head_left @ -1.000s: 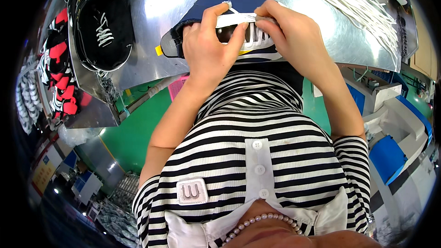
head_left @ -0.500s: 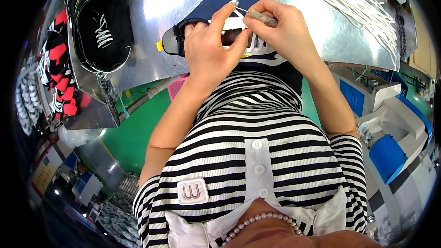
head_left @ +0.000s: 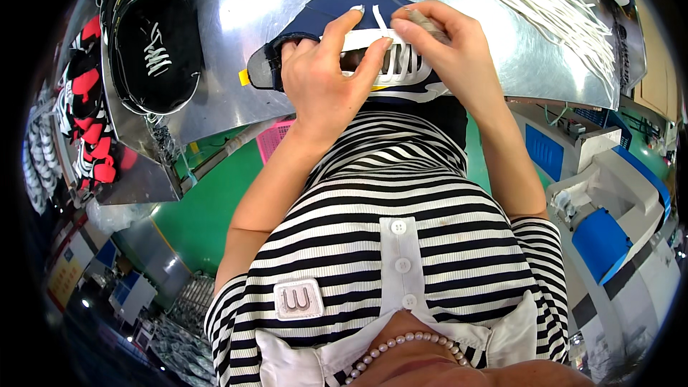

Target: The person laces several blue and white shoe uppers by threading white laces through the eyelets and then stacks the finished uppers before placing them into a pink basket.

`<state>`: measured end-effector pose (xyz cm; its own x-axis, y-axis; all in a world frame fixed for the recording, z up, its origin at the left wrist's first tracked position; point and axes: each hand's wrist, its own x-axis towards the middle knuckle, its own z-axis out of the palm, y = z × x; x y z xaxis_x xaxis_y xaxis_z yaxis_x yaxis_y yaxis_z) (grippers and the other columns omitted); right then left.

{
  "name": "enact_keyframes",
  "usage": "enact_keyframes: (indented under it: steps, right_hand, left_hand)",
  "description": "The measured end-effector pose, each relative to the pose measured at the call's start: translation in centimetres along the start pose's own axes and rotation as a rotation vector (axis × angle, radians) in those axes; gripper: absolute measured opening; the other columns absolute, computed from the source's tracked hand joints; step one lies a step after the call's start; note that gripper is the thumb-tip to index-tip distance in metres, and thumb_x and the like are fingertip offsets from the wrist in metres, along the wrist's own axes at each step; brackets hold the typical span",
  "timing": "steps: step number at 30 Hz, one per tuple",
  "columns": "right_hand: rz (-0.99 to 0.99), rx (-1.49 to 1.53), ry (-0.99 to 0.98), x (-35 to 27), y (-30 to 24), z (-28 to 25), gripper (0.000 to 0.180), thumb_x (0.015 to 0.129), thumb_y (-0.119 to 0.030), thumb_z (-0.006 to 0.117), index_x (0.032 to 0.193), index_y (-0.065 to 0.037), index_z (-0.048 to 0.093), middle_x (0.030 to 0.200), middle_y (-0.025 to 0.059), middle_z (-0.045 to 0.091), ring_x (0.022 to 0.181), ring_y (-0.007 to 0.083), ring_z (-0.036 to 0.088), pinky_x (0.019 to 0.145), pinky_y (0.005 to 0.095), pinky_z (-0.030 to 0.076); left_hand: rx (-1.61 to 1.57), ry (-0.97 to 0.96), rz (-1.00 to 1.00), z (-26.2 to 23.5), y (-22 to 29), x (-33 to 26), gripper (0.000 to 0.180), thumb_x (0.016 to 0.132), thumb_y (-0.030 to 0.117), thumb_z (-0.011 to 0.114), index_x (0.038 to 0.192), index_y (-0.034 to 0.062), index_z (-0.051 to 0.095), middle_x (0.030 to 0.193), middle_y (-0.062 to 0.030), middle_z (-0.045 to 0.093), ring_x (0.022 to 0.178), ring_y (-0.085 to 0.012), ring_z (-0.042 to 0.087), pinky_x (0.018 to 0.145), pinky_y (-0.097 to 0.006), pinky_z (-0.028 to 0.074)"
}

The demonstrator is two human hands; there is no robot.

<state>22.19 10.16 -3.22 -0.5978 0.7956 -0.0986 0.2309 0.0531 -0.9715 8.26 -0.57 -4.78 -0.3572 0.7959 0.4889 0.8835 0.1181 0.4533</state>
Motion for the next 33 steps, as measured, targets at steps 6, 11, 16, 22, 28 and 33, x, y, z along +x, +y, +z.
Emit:
enact_keyframes:
  steps: [6,11,16,22,28,33]
  right_hand:
    - [0.057,-0.071,-0.102,0.3,-0.7,0.3,0.017,0.088,-0.018,0.070,0.093,-0.002,0.070,0.065,-0.0060,0.053,0.060,0.0017,0.043,0.054,0.0196,0.034]
    - [-0.004,0.040,-0.013,-0.6,0.1,-0.2,0.017,0.086,-0.019,0.069,0.093,-0.003,0.071,0.071,0.0041,0.068,0.061,0.0082,0.059,0.057,0.0244,0.046]
    - [-0.076,-0.102,-0.032,-0.1,0.1,0.3,0.019,0.083,-0.023,0.072,0.091,-0.005,0.072,0.071,0.0058,0.068,0.060,0.0125,0.062,0.058,0.0266,0.049]
    - [-0.059,-0.153,0.028,-0.4,0.1,1.7,0.013,0.080,-0.018,0.069,0.086,-0.006,0.071,0.063,0.0067,0.066,0.053,0.0177,0.062,0.055,0.0308,0.049]
    - [-0.048,-0.160,0.002,-1.8,0.4,0.8,0.012,0.080,-0.017,0.069,0.084,-0.005,0.069,0.062,0.0065,0.064,0.053,0.0174,0.061,0.054,0.0307,0.047]
    - [-0.115,-0.224,-0.035,-1.9,0.2,0.5,0.017,0.084,-0.018,0.071,0.091,-0.004,0.066,0.069,0.0082,0.066,0.056,0.0181,0.061,0.054,0.0299,0.046]
  left_hand:
    - [0.009,0.044,0.055,0.0,-0.2,-0.4,0.037,0.078,0.033,0.079,0.103,0.0092,0.069,0.051,0.0014,0.052,0.048,-0.0203,0.047,0.059,-0.035,0.035]
    - [-0.001,0.030,0.018,-0.3,0.0,-0.1,0.032,0.080,0.034,0.078,0.100,0.0099,0.070,0.054,0.0005,0.054,0.049,-0.0206,0.048,0.059,-0.034,0.036]
    - [-0.016,0.086,0.013,0.0,0.1,-0.4,0.026,0.082,0.029,0.076,0.099,0.0099,0.070,0.059,-0.0008,0.059,0.052,-0.0208,0.051,0.061,-0.034,0.038]
    - [-0.025,0.106,0.010,0.1,0.0,-0.6,0.025,0.082,0.025,0.075,0.101,0.0097,0.069,0.059,-0.0005,0.059,0.054,-0.0208,0.052,0.064,-0.034,0.038]
    - [0.006,0.009,-0.050,-0.8,0.9,-0.6,0.032,0.076,0.023,0.081,0.102,0.0086,0.070,0.084,-0.0022,0.071,0.060,-0.0192,0.054,0.066,-0.031,0.039]
    - [-0.031,0.010,-0.059,-0.6,0.7,-0.5,0.034,0.073,0.023,0.084,0.100,0.0080,0.069,0.080,-0.0026,0.071,0.057,-0.0201,0.056,0.064,-0.032,0.040]
